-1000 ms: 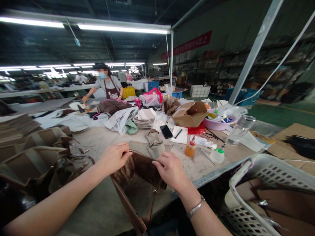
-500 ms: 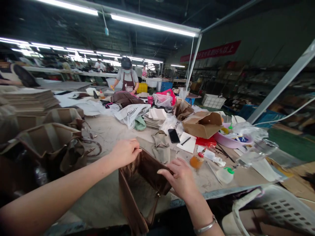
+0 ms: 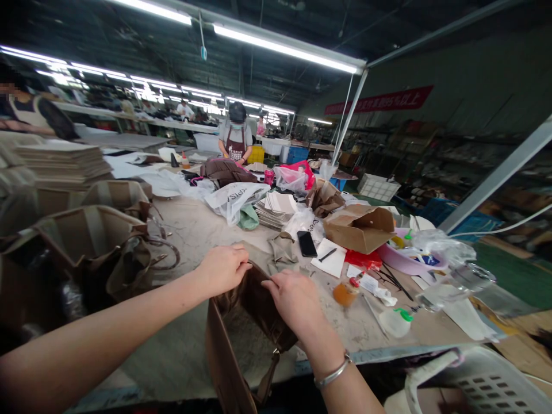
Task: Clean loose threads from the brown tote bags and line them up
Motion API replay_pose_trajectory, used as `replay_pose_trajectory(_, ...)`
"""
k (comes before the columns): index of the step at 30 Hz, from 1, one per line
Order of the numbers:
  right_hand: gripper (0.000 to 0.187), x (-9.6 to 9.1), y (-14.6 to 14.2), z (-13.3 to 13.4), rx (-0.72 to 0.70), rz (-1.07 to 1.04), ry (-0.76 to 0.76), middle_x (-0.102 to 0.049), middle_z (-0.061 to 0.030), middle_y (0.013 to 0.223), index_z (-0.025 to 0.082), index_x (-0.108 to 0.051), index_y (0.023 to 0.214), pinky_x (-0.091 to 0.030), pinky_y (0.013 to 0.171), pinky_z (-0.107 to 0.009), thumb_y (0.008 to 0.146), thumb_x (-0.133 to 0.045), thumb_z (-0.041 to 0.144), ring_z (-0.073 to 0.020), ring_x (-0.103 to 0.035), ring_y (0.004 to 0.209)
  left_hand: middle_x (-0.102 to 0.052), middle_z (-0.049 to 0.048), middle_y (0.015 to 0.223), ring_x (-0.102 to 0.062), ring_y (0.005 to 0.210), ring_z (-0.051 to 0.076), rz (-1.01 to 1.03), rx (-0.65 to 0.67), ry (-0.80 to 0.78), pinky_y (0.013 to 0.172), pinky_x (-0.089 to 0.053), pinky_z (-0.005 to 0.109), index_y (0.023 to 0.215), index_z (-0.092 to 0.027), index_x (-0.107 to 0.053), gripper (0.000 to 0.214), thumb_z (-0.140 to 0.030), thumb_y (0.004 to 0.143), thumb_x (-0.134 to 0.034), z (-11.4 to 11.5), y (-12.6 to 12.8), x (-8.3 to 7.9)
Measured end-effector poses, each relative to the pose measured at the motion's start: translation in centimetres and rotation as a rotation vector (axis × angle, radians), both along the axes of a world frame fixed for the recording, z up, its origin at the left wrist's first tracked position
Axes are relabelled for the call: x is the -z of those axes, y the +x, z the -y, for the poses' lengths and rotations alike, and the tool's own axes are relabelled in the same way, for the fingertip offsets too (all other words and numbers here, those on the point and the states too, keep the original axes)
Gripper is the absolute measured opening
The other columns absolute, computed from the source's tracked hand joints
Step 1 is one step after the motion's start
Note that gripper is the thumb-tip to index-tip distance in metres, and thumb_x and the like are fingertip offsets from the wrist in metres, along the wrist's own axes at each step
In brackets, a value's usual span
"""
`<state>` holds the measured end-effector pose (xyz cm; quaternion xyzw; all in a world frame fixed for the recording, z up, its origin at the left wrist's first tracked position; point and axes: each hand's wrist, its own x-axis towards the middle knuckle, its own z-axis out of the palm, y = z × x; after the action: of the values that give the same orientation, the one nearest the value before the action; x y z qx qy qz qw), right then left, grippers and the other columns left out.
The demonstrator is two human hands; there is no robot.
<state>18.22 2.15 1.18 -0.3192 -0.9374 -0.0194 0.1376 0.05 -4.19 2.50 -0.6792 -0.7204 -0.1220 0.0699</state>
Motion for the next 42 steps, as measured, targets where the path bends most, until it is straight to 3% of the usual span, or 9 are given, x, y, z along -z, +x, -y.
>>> replay_pose_trajectory(10,0.036,-0.2,-0.4,0.1,-0.006,0.025,-0.021,-0.062,-0.0017,0.066,0.022,-0.062,0.063,-0.033,0.053,-0.026,0.089,-0.045,0.041,-0.0149,-0.057,0.062,-0.063,0.0065,0.08,-0.061,0.072,0.02,0.037,0.014,0.011,0.063,-0.045,0.03,0.075,-0.017,-0.063,0.02,-0.029,0.081,-0.048,0.0,-0.1,0.0)
replay_pose_trajectory(16,0.038,-1.0,-1.3,-0.4,-0.043,-0.022,-0.102,-0.068,-0.003,0.079,0.026,-0.066,0.098,-0.036,0.055,-0.025,0.084,-0.047,0.056,-0.0175,-0.061,0.07,-0.062,0.0069,0.081,-0.061,0.074,0.022,0.082,0.021,0.01,0.063,-0.046,0.031,0.076,-0.017,-0.062,0.017,-0.027,0.08,-0.049,-0.1,0.0,0.1)
replay_pose_trajectory(21,0.029,-1.1,-3.2,-1.1,-0.08,0.1,-0.018,-0.067,-0.0028,0.07,0.023,-0.067,0.07,-0.035,0.055,-0.025,0.087,-0.048,0.037,-0.0159,-0.06,0.065,-0.063,0.0059,0.083,-0.061,0.076,0.021,0.076,0.022,0.018,0.065,-0.046,0.031,0.073,-0.018,-0.059,0.016,-0.028,0.08,-0.049,-0.1,-0.4,0.3)
replay_pose_trajectory(23,0.029,-1.1,-3.7,-1.5,-0.083,0.14,0.01,-0.067,-0.0034,0.068,0.022,-0.066,0.066,-0.035,0.055,-0.025,0.086,-0.05,0.035,-0.0162,-0.06,0.064,-0.064,0.0048,0.084,-0.062,0.078,0.022,0.116,0.03,0.012,0.067,-0.046,0.031,0.083,-0.019,-0.058,0.017,-0.035,0.078,-0.054,0.4,-0.5,0.2)
replay_pose_trajectory(26,0.027,-1.4,-3.8,-2.1,-0.095,0.163,0.003,-0.067,-0.0039,0.067,0.021,-0.067,0.066,-0.036,0.055,-0.025,0.085,-0.051,0.033,-0.0163,-0.06,0.064,-0.064,0.007,0.098,-0.062,0.085,0.027,0.196,0.024,0.006,0.07,-0.047,0.034,0.116,-0.021,-0.044,0.063,-0.051,0.064,-0.066,1.7,-0.5,0.0)
replay_pose_trajectory(29,0.028,-1.8,-3.5,-2.3,-0.101,0.164,-0.027,-0.067,-0.0039,0.067,0.021,-0.067,0.066,-0.036,0.056,-0.025,0.085,-0.051,0.032,-0.0161,-0.06,0.063,-0.062,0.0095,0.109,-0.062,0.09,0.029,0.21,0.041,-0.084,0.07,-0.046,0.034,0.131,-0.024,-0.027,0.086,-0.042,0.06,-0.072,2.8,-1.2,-0.1)
replay_pose_trajectory(32,0.027,-2.1,-2.7,-1.7,-0.107,0.14,-0.051,-0.067,-0.003,0.068,0.021,-0.067,0.066,-0.036,0.057,-0.025,0.085,-0.051,0.033,-0.0158,-0.06,0.064,-0.066,0.0057,0.101,-0.064,0.088,0.026,0.166,0.091,-0.23,0.069,-0.046,0.031,0.135,-0.028,-0.022,0.078,-0.021,0.068,-0.063,3.0,-3.1,-0.5)
replay_pose_trajectory(36,0.03,-2.0,-1.3,0.2,-0.061,0.109,-0.079,-0.066,-0.0025,0.064,0.02,-0.066,0.064,-0.034,0.056,-0.025,0.086,-0.05,0.034,-0.0149,-0.058,0.062,-0.062,0.0054,0.113,-0.061,0.099,0.023,0.133,0.129,-0.283,0.078,-0.044,0.03,0.133,-0.029,-0.026,0.073,-0.011,0.069,-0.056,2.0,-5.4,-1.3)
replay_pose_trajectory(42,0.032,-1.1,-0.5,1.2,0.029,0.052,-0.093,-0.067,-0.0044,0.072,0.018,-0.065,0.068,-0.034,0.059,-0.025,0.088,-0.046,0.034,-0.015,-0.059,0.066,-0.055,0.0028,0.114,-0.054,0.102,0.022,0.095,0.298,-0.088,0.088,-0.04,0.033,0.1,-0.024,-0.051,0.036,-0.014,0.068,-0.063,1.3,-2.6,-1.1)
